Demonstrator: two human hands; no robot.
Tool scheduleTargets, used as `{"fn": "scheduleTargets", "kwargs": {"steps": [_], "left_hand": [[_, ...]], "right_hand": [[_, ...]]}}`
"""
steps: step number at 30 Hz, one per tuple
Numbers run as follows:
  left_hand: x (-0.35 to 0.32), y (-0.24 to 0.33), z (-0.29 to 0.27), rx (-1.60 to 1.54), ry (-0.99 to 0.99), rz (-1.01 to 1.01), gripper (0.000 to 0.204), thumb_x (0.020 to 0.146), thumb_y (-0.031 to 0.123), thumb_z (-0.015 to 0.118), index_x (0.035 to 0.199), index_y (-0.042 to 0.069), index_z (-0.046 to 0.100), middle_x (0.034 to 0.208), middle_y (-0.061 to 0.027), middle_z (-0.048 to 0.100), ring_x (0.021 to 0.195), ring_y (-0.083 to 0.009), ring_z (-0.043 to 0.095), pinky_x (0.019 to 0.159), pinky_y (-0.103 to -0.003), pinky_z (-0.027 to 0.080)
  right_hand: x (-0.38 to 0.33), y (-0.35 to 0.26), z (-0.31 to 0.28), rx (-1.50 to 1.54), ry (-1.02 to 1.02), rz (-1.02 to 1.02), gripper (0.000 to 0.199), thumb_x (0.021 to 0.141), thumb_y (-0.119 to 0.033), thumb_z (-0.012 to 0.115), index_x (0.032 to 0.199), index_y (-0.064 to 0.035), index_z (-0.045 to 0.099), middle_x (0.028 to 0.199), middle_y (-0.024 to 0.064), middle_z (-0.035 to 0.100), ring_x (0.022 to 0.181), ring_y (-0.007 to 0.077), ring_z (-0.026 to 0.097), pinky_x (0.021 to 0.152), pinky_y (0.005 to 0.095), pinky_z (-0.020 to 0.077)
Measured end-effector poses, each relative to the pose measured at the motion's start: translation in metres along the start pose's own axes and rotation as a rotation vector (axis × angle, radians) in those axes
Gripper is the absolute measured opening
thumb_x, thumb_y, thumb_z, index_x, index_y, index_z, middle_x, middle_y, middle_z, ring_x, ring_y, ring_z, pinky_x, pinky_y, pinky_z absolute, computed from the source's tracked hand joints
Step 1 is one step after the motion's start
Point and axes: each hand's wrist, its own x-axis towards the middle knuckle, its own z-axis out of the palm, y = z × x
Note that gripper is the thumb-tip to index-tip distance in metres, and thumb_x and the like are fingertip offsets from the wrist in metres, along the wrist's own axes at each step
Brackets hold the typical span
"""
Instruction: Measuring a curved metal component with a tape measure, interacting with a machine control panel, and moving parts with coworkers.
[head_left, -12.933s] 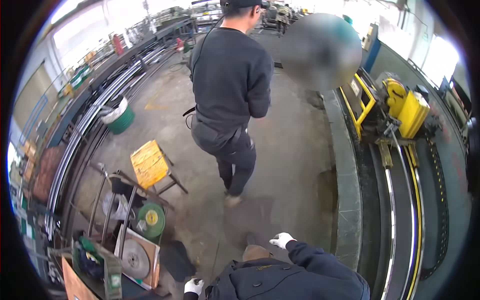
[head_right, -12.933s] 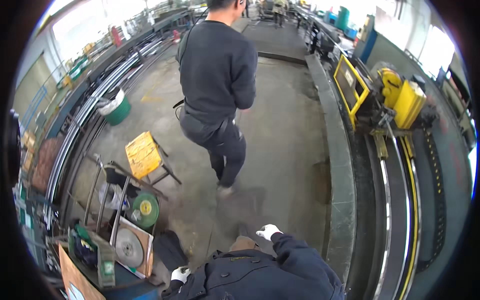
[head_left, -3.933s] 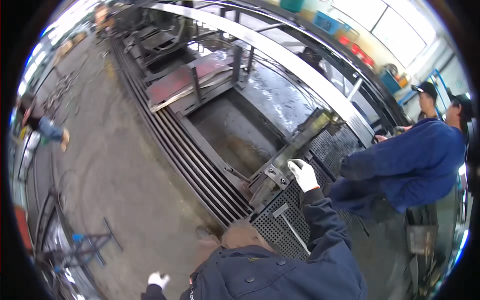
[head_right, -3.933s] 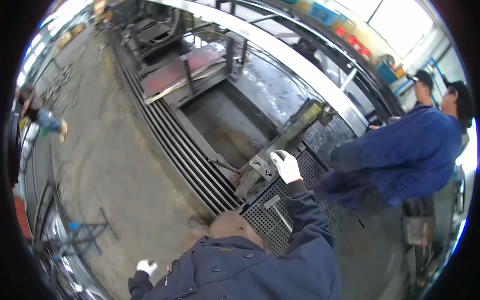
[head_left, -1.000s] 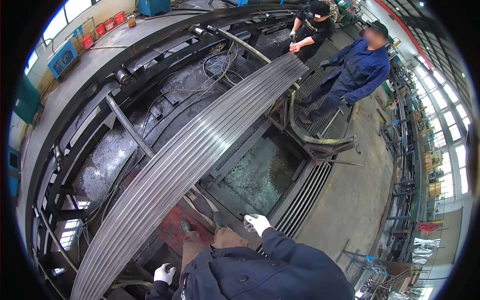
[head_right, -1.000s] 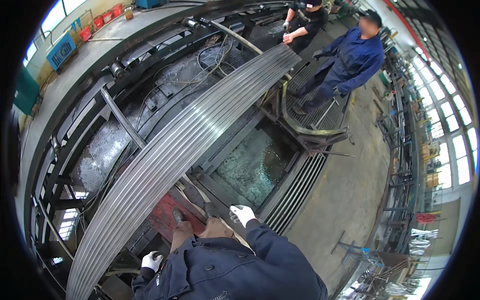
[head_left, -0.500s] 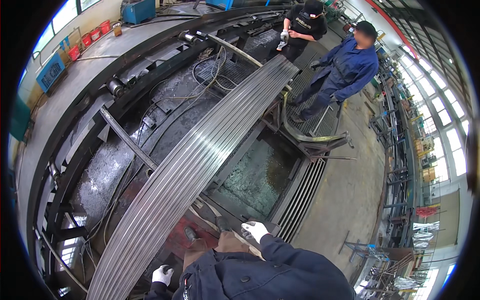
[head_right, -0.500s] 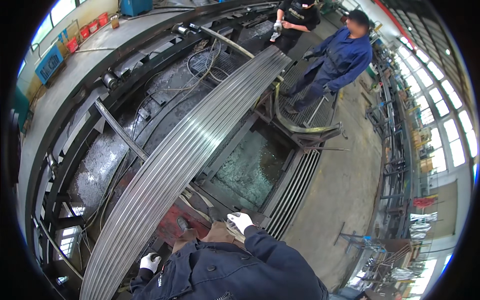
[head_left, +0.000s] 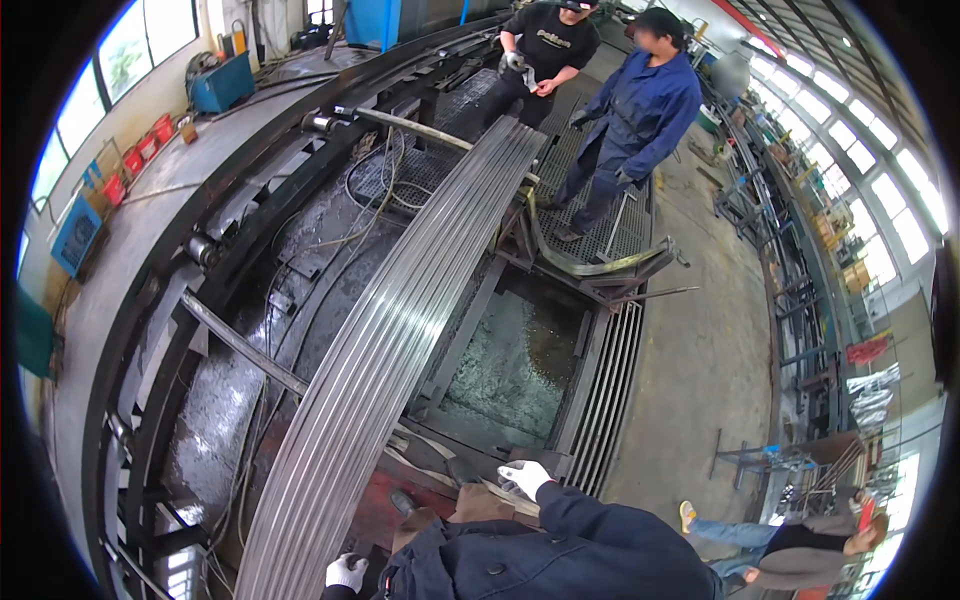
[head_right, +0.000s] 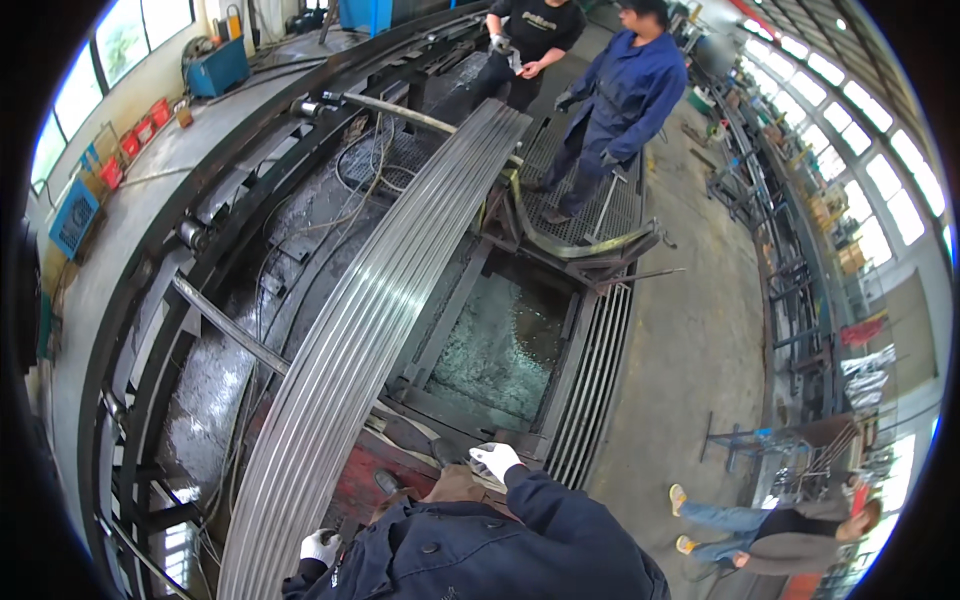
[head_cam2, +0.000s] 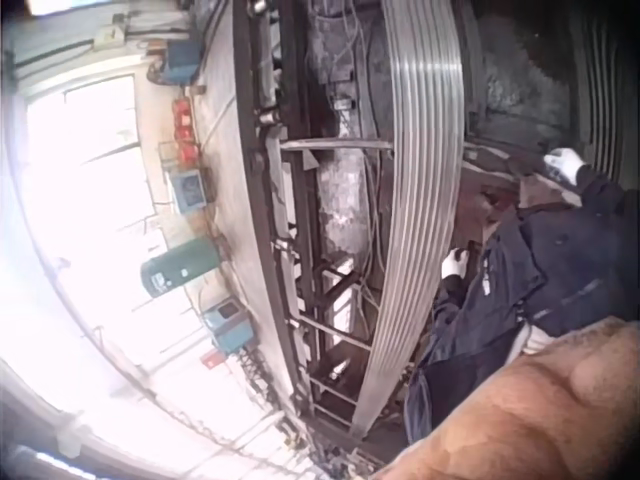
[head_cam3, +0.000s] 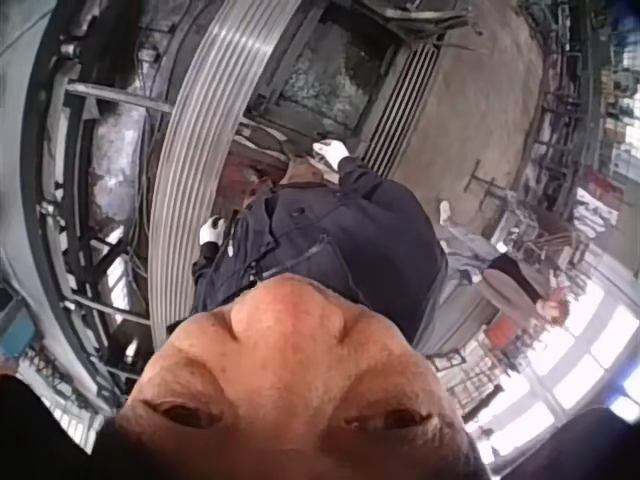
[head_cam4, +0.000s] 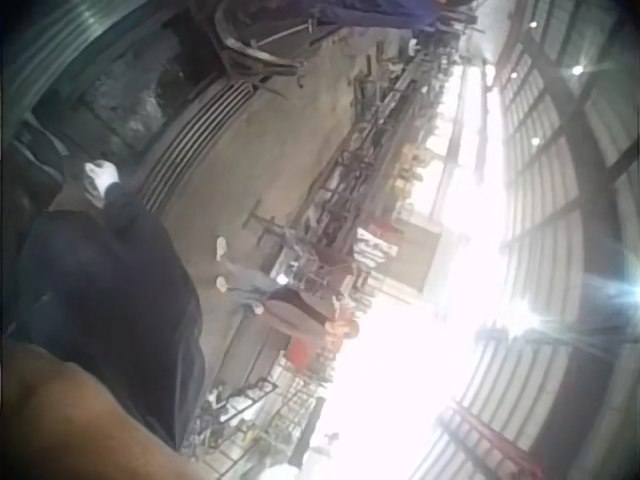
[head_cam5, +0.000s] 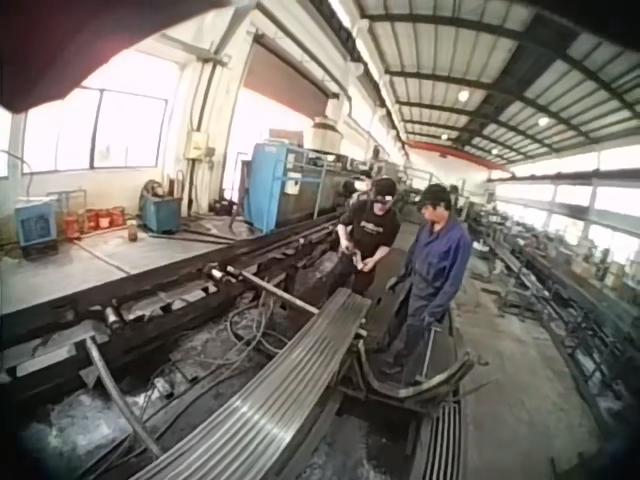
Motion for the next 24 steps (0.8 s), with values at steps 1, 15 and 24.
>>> {"fn": "scheduleTargets", "kwargs": {"steps": [1, 15, 24], "left_hand": [[0.005, -0.012, 0.007, 0.036, 0.003, 0.035, 0.032, 0.084, 0.028, 0.078, 0.104, 0.003, 0.077, 0.092, -0.0160, 0.077, 0.088, -0.0261, 0.076, 0.082, -0.036, 0.059], [0.028, 0.085, -0.022, 0.097, 0.075, 0.194, 0.045, 0.084, 0.039, 0.080, 0.110, 0.003, 0.075, 0.095, -0.0183, 0.077, 0.089, -0.0293, 0.076, 0.082, -0.039, 0.059], [0.006, 0.121, -0.058, -0.006, 0.038, 0.194, 0.050, 0.084, 0.041, 0.082, 0.120, 0.006, 0.074, 0.107, -0.0158, 0.077, 0.101, -0.0256, 0.074, 0.091, -0.036, 0.057]], "right_hand": [[-0.019, -0.019, 0.010, 0.040, 0.068, 0.009, 0.018, 0.098, -0.016, 0.070, 0.108, -0.0017, 0.069, 0.087, 0.0064, 0.072, 0.065, 0.0105, 0.062, 0.053, 0.0250, 0.0461], [0.039, -0.156, -0.013, 0.108, -0.074, -0.283, 0.038, 0.100, -0.041, 0.067, 0.091, -0.0038, 0.068, 0.082, 0.0077, 0.072, 0.065, 0.0155, 0.068, 0.057, 0.0294, 0.0553], [0.092, -0.401, 0.008, 0.194, 0.010, -0.857, 0.033, 0.098, -0.032, 0.072, 0.112, -0.0023, 0.072, 0.094, 0.0038, 0.073, 0.069, 0.0126, 0.067, 0.061, 0.0296, 0.0535]]}}
